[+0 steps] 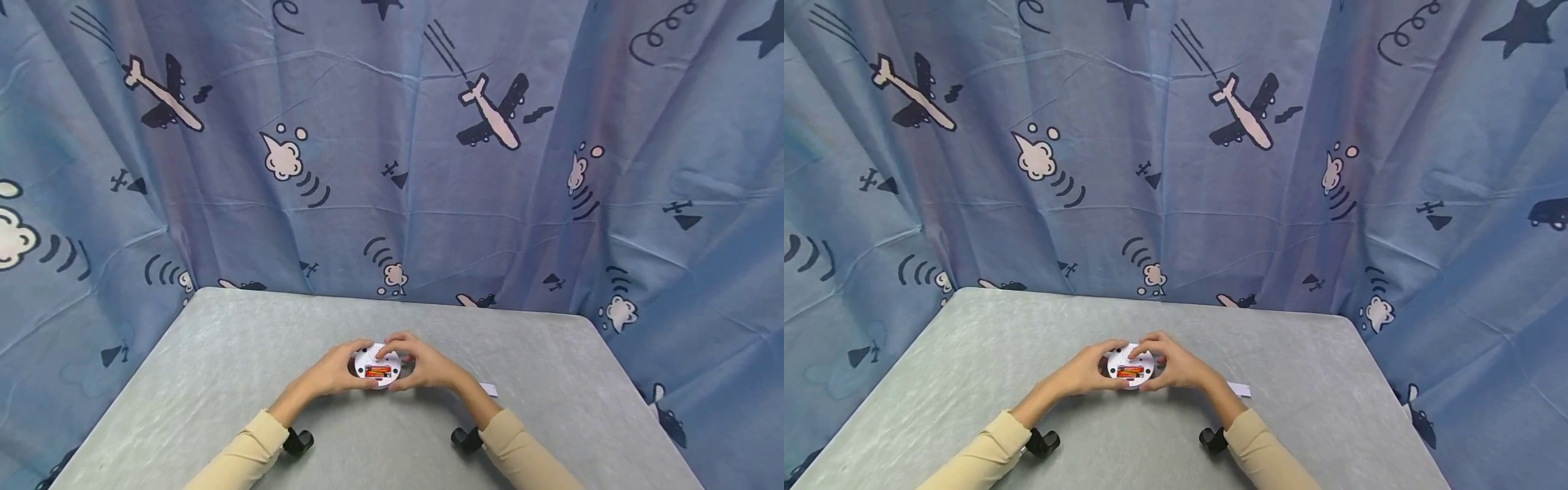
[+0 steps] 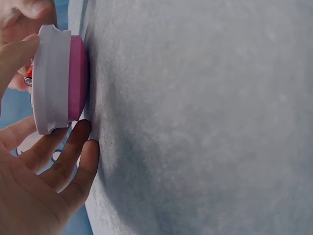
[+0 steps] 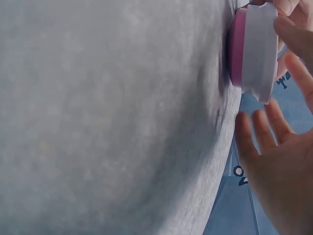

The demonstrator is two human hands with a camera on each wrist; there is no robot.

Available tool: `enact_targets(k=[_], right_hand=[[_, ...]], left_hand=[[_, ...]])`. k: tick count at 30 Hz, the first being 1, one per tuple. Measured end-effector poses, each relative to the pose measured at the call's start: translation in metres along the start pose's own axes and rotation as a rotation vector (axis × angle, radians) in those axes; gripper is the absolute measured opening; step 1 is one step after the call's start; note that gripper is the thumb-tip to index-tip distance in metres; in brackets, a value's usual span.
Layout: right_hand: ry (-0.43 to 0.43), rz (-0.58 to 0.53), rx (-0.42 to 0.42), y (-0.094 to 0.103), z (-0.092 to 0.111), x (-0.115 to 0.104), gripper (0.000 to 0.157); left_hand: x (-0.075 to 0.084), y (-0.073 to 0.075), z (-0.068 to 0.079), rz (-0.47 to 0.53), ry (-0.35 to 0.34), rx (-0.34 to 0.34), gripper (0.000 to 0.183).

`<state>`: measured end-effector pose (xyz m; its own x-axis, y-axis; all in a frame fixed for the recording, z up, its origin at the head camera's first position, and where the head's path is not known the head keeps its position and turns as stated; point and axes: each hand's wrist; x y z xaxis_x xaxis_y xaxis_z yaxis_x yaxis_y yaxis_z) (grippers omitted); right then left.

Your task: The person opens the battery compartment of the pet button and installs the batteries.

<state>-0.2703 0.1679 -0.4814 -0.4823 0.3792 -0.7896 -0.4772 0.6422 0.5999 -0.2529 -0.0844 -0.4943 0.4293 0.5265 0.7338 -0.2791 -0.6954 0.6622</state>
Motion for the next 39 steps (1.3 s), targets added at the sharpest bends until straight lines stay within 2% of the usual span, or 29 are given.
enact_targets(k=[3, 7, 12, 17, 22, 27, 39], right_hand=[[-0.002, -0.014, -0.05, 0.0, 0.0, -0.002, 0.059], [0.023, 0.015, -0.08, -0.004, -0.002, -0.003, 0.062], [0.06, 0.041, -0.099, -0.011, -0.004, -0.003, 0.059], [0.041, 0.007, -0.111, -0.012, -0.005, -0.007, 0.054], [0.045, 0.025, -0.138, -0.012, -0.007, -0.011, 0.045], [0.041, 0.041, -0.138, -0.013, -0.007, -0.011, 0.039], [0.027, 0.026, -0.111, -0.013, -0.007, -0.009, 0.038]], left_hand=[[-0.001, 0.001, 0.0, 0.006, 0.013, -0.006, 0.081], [-0.002, 0.001, -0.001, 0.008, -0.01, -0.001, 0.081], [-0.001, 0.0, 0.0, 0.021, -0.034, -0.018, 0.081], [-0.001, 0.0, 0.0, 0.022, -0.04, -0.021, 0.083], [-0.001, 0.001, 0.0, 0.017, -0.049, -0.013, 0.08], [-0.001, 0.001, 0.0, 0.003, -0.058, -0.012, 0.079], [0.0, 0.002, -0.001, 0.009, -0.066, -0.015, 0.078]])
Point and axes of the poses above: each hand's wrist, its own z-axis away from the middle knuckle, its own y-axis out of the back of the hand, x = y × z, and after that the axes turned 3 degrees about x, right-handed
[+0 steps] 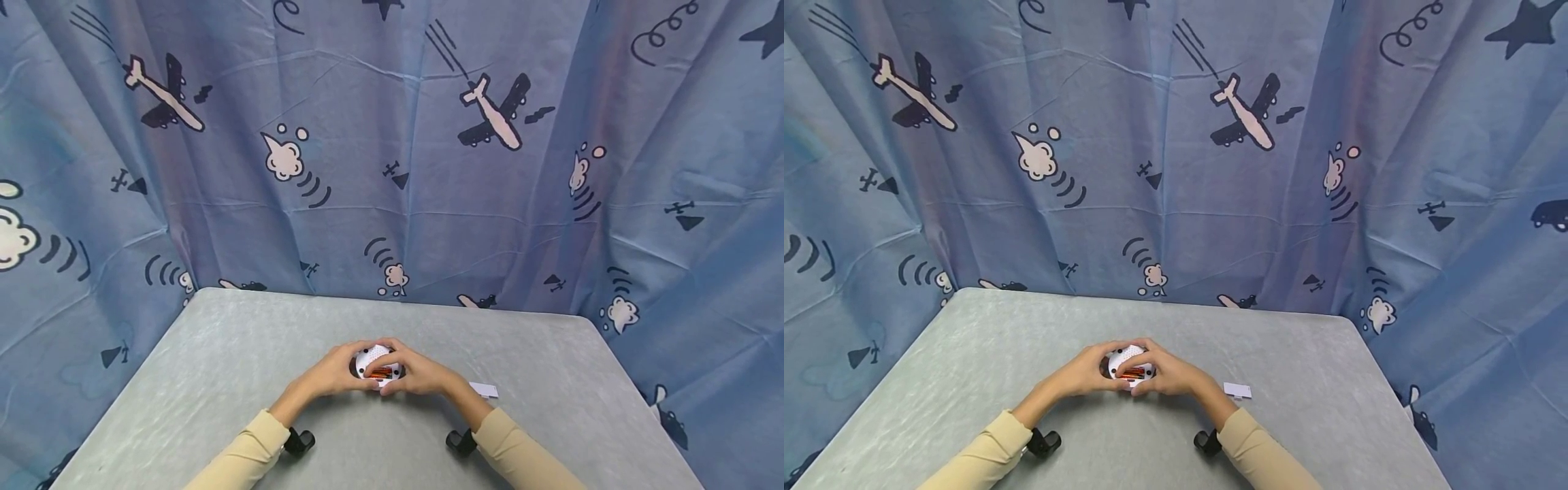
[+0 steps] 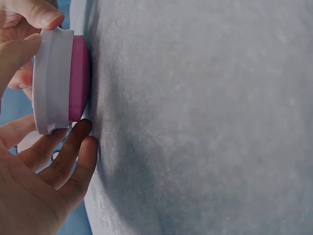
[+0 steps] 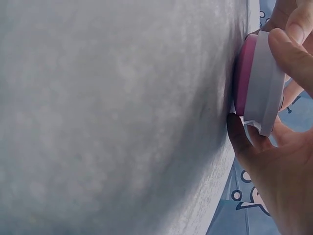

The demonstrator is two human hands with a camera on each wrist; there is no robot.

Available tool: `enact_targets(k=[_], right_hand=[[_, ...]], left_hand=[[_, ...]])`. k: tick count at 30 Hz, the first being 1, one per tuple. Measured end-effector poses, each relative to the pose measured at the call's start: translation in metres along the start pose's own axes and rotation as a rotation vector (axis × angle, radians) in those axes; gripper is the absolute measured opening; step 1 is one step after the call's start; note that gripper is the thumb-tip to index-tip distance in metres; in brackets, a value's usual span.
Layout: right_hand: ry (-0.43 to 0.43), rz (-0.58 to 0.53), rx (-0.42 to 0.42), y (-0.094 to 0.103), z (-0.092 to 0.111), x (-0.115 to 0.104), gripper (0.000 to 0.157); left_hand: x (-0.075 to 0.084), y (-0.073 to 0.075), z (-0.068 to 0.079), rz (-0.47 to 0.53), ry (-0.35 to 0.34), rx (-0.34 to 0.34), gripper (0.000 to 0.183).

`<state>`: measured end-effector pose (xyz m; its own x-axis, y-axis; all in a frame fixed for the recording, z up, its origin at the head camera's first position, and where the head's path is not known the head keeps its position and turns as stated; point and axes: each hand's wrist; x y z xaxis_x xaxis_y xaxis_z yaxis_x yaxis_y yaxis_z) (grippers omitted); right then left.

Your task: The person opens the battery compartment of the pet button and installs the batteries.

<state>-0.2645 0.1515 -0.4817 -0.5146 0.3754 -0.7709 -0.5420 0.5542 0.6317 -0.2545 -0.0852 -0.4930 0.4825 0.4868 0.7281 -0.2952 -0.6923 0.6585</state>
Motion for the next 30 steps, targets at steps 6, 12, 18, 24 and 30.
enact_targets(k=[6, 12, 18, 24, 30], right_hand=[[-0.009, -0.007, 0.037, -0.001, 0.0, 0.002, 0.033], [-0.013, -0.025, 0.075, -0.002, 0.0, 0.003, 0.028], [0.004, -0.025, 0.079, -0.002, 0.002, 0.006, 0.026], [0.014, -0.081, 0.09, 0.003, 0.007, 0.009, 0.03], [0.01, -0.179, 0.152, 0.019, 0.019, 0.016, 0.034]], left_hand=[[0.0, 0.0, 0.001, -0.001, 0.005, -0.001, 0.078], [-0.001, 0.001, 0.001, 0.009, 0.011, 0.001, 0.078], [-0.002, 0.0, 0.001, -0.002, -0.007, -0.004, 0.081], [-0.005, -0.001, 0.002, 0.012, -0.003, -0.012, 0.086], [-0.006, -0.001, 0.002, 0.003, 0.023, -0.01, 0.084]])
Point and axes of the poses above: each hand's wrist, its own z-axis away from the middle knuckle, its own y-axis out of the back of the hand, x = y × z, and after that the axes turned 3 degrees about x, right-handed
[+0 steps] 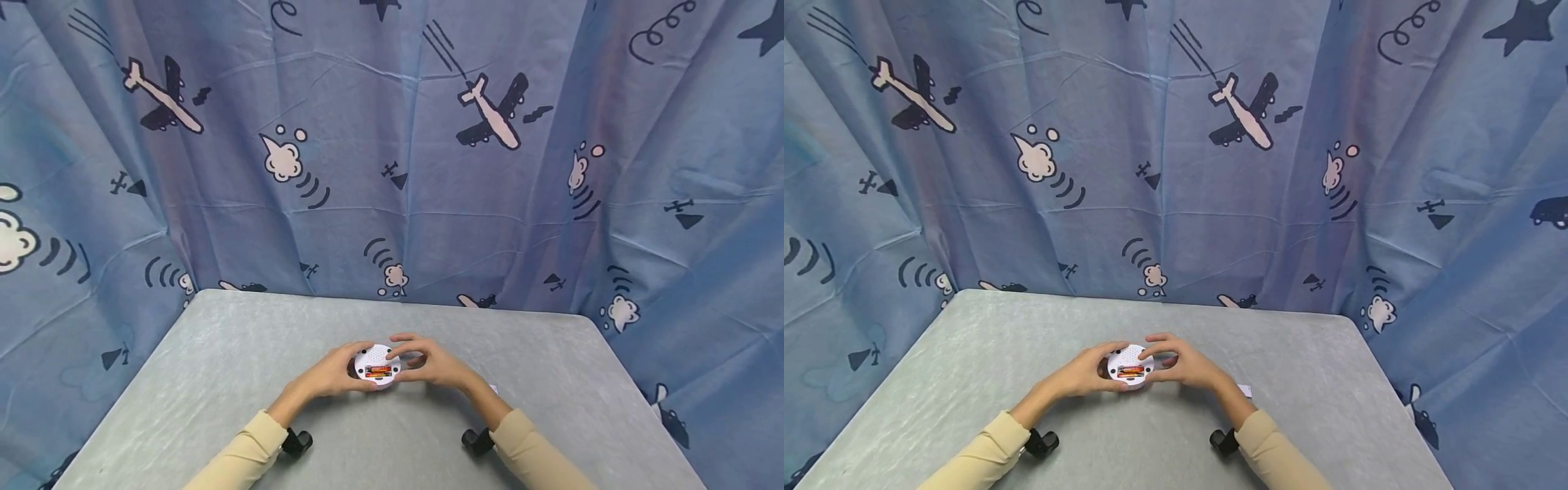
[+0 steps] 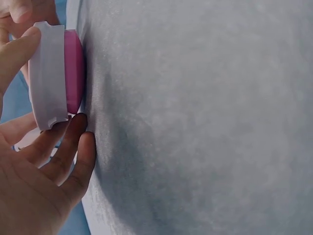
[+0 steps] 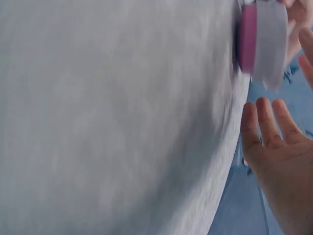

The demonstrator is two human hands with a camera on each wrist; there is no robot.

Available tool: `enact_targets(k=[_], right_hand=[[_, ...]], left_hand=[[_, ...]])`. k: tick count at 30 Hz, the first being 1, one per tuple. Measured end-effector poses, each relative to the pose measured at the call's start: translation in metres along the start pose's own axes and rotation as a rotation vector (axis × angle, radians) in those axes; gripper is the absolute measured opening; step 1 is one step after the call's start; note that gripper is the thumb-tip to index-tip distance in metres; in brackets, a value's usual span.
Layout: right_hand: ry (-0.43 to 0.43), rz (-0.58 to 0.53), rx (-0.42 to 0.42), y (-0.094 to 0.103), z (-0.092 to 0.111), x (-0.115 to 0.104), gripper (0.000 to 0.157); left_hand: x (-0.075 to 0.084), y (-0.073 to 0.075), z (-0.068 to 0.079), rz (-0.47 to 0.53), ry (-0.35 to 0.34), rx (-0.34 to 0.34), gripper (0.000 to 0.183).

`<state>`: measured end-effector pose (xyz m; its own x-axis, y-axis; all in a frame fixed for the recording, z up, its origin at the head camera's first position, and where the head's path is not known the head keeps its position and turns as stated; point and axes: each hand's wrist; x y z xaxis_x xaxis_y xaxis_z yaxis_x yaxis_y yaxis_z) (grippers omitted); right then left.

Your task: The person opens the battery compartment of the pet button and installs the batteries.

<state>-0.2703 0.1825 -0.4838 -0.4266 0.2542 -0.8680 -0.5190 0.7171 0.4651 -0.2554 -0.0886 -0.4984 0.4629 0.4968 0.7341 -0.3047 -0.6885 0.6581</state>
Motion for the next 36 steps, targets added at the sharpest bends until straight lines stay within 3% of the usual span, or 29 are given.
enact_targets(k=[10, 21, 31, 36], right_hand=[[-0.055, -0.024, 0.092, 0.04, 0.033, 0.011, 0.039], [-0.062, 0.07, 0.176, 0.065, 0.07, 0.026, 0.034], [-0.039, 0.067, 0.153, 0.086, 0.096, 0.033, 0.036], [-0.027, 0.131, 0.162, 0.091, 0.114, 0.035, 0.037]], left_hand=[[0.002, -0.001, 0.0, 0.007, 0.024, -0.014, 0.086], [0.004, 0.0, 0.001, 0.01, 0.018, -0.017, 0.084], [0.006, 0.001, 0.002, 0.003, 0.013, -0.016, 0.083], [0.006, 0.001, 0.002, 0.008, 0.021, -0.019, 0.084]])
Point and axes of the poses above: each hand's wrist, its own z-axis away from the middle knuckle, its own y-axis out of the back of the hand, x = y × z, and after that the axes turned 3 degrees about x, right-handed
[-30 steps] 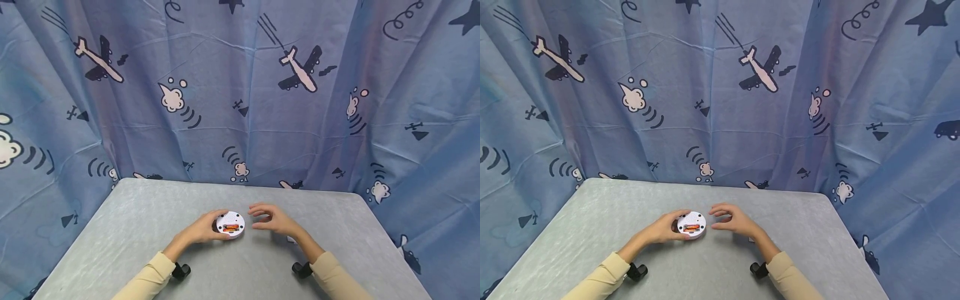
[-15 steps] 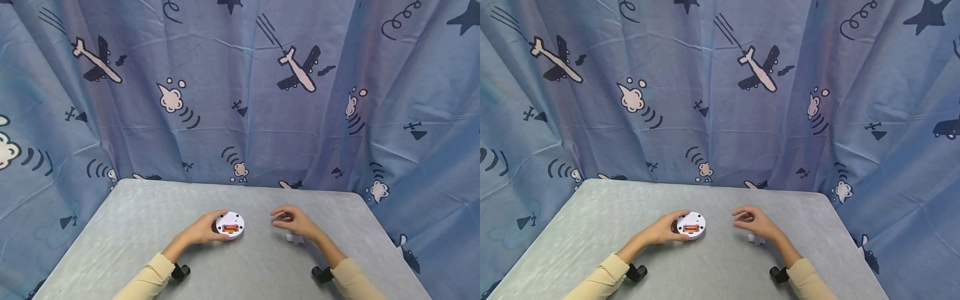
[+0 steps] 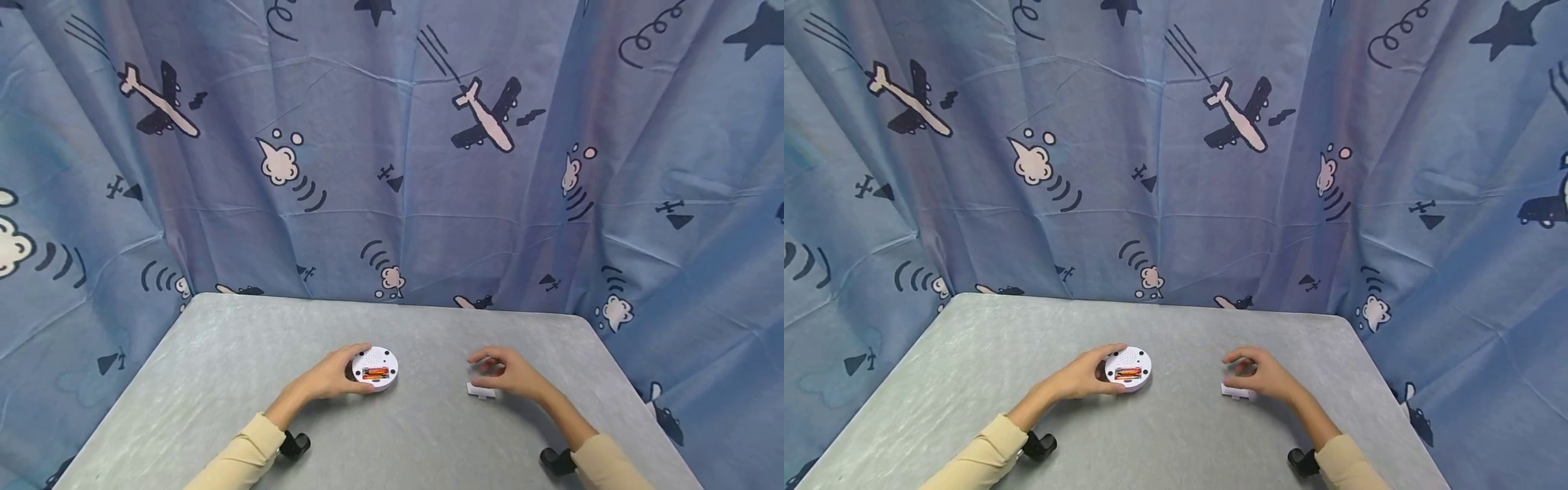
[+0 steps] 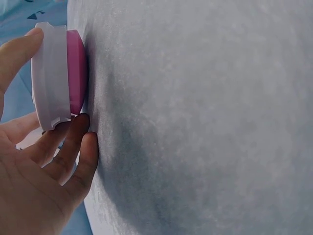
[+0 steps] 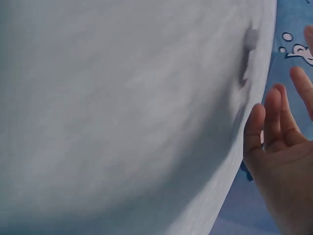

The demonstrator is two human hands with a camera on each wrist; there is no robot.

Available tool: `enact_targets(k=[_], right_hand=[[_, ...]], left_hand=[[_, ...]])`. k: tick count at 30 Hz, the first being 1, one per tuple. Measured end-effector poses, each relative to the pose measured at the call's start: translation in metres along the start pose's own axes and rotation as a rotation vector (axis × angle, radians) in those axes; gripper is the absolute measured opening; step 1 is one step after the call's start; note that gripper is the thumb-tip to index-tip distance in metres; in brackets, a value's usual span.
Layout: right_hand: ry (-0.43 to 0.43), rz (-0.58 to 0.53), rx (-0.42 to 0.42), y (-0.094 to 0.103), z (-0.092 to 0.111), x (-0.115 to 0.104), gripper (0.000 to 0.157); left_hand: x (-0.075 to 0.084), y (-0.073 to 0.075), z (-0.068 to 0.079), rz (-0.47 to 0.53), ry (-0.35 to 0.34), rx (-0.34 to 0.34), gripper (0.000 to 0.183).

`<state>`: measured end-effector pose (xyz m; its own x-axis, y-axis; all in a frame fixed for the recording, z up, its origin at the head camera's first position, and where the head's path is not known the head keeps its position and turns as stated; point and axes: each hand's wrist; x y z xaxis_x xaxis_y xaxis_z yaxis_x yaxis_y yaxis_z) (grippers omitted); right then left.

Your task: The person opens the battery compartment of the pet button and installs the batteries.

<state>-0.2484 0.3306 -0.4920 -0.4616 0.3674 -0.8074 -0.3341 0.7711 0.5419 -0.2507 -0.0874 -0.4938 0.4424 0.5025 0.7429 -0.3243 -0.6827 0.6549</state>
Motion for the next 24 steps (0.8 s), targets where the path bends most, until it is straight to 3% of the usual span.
enact_targets(k=[7, 13, 19, 24], right_hand=[[-0.064, 0.155, 0.083, 0.004, 0.02, 0.003, 0.04], [-0.102, 0.306, 0.203, -0.004, 0.034, 0.004, 0.05], [-0.104, 0.358, 0.325, -0.016, 0.041, 0.001, 0.051], [-0.154, 0.368, 0.358, -0.023, 0.041, -0.004, 0.051]], left_hand=[[0.002, 0.0, 0.001, 0.005, 0.011, -0.005, 0.084], [0.002, 0.0, 0.0, 0.005, 0.012, -0.002, 0.085], [0.001, -0.001, -0.001, -0.003, 0.011, 0.006, 0.086], [0.0, -0.001, -0.001, -0.005, 0.015, -0.002, 0.086]])
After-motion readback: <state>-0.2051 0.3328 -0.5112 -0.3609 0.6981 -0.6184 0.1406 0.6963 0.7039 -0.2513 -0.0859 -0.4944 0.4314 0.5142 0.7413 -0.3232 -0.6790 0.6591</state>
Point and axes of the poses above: each hand's wrist, its own z-axis away from the middle knuckle, its own y-axis out of the back of the hand, x = y × z, and after that the axes turned 3 degrees about x, right-handed
